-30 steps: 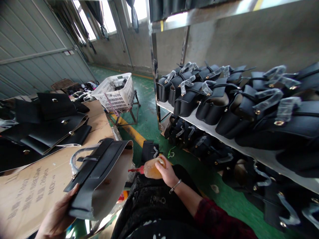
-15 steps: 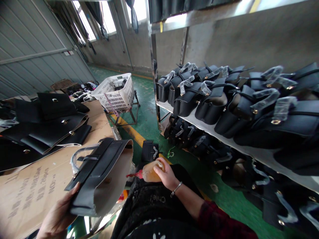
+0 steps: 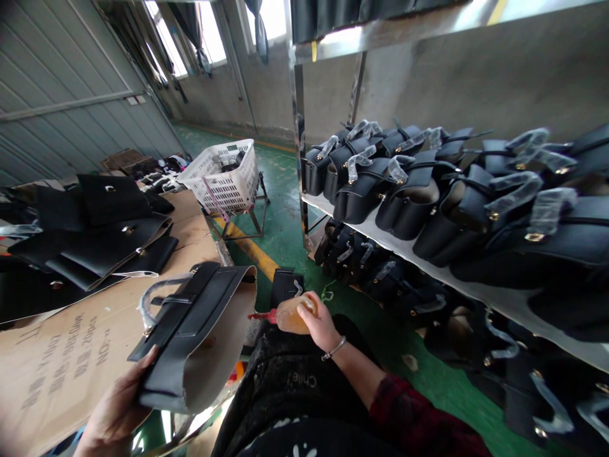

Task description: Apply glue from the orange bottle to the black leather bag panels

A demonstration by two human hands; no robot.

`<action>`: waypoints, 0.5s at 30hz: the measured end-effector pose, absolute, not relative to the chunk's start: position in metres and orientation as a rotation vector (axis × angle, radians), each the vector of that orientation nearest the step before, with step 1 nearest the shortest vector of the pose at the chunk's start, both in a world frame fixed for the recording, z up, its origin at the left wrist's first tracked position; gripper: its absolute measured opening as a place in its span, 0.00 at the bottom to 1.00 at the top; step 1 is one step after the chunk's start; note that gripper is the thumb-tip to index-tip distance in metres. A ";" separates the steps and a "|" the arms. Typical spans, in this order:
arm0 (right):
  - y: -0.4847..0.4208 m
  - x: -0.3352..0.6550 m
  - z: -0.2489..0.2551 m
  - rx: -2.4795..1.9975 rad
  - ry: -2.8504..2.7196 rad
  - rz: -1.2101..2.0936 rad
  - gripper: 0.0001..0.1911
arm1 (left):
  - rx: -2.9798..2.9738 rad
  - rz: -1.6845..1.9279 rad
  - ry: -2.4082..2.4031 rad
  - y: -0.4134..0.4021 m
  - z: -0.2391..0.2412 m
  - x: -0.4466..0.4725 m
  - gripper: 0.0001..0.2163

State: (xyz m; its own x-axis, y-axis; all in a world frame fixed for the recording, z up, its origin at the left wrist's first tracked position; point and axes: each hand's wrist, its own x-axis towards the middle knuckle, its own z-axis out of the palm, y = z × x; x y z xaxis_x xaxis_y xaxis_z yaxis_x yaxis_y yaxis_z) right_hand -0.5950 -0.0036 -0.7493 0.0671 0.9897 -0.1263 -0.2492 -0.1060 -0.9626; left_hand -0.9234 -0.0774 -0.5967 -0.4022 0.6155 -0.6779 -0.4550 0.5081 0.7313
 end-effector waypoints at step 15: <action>-0.058 -0.594 -0.742 -1.028 -0.981 1.568 0.23 | 0.108 1.155 1.639 -0.074 -0.592 -0.919 0.26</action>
State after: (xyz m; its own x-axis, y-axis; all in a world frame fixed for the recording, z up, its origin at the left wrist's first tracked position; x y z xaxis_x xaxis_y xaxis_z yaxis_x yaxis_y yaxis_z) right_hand -0.5940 -0.0578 -0.7422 -0.1603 0.9756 -0.1499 -0.2915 -0.1919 -0.9371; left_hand -0.9187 -0.0743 -0.5919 -0.4192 0.5837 -0.6954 -0.4589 0.5247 0.7170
